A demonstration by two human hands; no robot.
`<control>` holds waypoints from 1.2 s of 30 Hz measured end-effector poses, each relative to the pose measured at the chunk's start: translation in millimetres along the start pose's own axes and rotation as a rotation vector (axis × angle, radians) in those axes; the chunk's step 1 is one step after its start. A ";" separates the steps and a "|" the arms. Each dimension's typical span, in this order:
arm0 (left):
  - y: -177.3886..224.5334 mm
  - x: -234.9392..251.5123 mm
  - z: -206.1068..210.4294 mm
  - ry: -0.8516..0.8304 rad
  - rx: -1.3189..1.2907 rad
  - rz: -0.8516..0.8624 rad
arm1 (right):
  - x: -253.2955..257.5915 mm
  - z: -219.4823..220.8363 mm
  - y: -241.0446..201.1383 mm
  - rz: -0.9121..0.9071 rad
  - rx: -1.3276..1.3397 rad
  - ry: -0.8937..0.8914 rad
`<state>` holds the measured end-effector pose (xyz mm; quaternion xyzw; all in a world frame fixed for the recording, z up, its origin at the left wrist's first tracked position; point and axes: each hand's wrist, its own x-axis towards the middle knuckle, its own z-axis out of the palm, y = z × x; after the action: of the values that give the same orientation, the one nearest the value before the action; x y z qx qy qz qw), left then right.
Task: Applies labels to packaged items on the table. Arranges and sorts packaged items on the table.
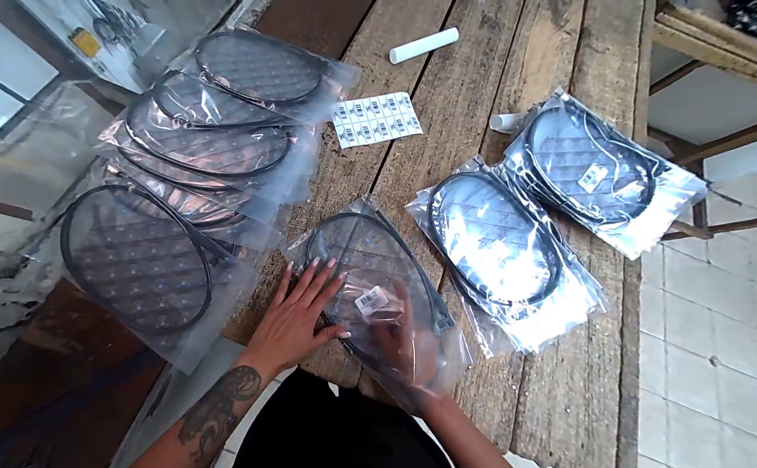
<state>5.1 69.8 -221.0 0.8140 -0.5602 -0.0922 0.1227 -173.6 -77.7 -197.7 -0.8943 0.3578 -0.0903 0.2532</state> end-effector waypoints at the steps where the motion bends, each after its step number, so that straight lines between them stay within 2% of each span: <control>1: -0.6 -0.5 1.3 0.001 -0.004 -0.002 | -11.5 1.2 15.0 -0.208 0.002 0.100; 2: -0.3 -1.1 2.1 0.002 -0.014 -0.007 | -19.0 1.9 29.9 -0.395 -0.026 0.162; 3: 0.3 -1.5 2.6 0.005 -0.023 -0.011 | -23.4 0.8 39.4 -0.524 -0.064 0.151; 5: 0.3 -1.1 3.1 0.005 -0.034 -0.009 | -20.5 2.4 37.9 -0.645 -0.155 0.001; 6: -1.0 -0.9 2.1 -0.008 -0.039 -0.006 | -13.0 5.8 31.0 -0.633 -0.178 -0.102; 7: -3.3 -1.8 0.2 -0.024 -0.040 0.000 | -4.2 10.4 25.8 -0.576 -0.204 -0.184; 8: -6.4 -3.7 -2.0 -0.041 -0.038 0.015 | 2.6 14.6 25.6 -0.513 -0.249 -0.185; 10: -10.4 -4.0 -5.3 -0.064 -0.038 0.042 | 6.3 9.6 33.6 -0.423 -0.198 -0.085; 12: -5.5 3.9 -4.4 -0.051 -0.075 0.054 | -11.6 -17.3 25.4 -0.313 0.132 -0.016; 14: 19.6 29.1 0.1 -0.018 -0.185 0.058 | -42.2 -60.7 8.6 -0.087 0.539 -0.047; 15: 37.1 48.6 -2.7 -0.027 -0.258 0.066 | -53.4 -82.4 4.0 0.010 0.658 0.002; 17: 59.3 86.3 -30.9 -0.076 -0.364 0.093 | -66.1 -111.5 22.2 0.074 0.673 0.199; 19: 39.4 99.4 -79.8 -0.003 -0.351 0.047 | -74.1 -125.1 55.9 0.105 0.596 0.420; 21: -32.3 84.4 -125.0 0.018 -0.208 -0.121 | -79.6 -129.7 77.1 0.164 0.496 0.526; 23: -115.7 51.1 -148.4 -0.108 -0.083 -0.229 | -77.0 -131.8 76.9 0.206 0.405 0.393; 25: -157.0 34.5 -149.1 -0.264 -0.050 -0.249 | -60.8 -129.1 63.9 0.139 0.466 0.076; 28: -161.5 41.7 -153.5 -0.407 0.100 -0.107 | -30.8 -131.3 26.5 -0.118 0.784 -0.541; 30: -152.1 39.8 -154.8 -0.530 0.291 -0.097 | -23.1 -133.1 6.1 -0.279 0.954 -0.825; 32: -157.6 24.2 -145.6 -0.518 0.424 -0.043 | -23.1 -135.4 -1.3 -0.368 1.022 -0.965; 36: -175.2 2.9 -148.6 -0.425 0.402 0.034 | -26.9 -147.8 -2.8 -0.439 1.054 -0.953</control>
<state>204.7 141.4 -132.6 0.7749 -0.5940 -0.1455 -0.1596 -242.1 -114.9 -69.3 -0.6474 -0.0683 0.0992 0.7526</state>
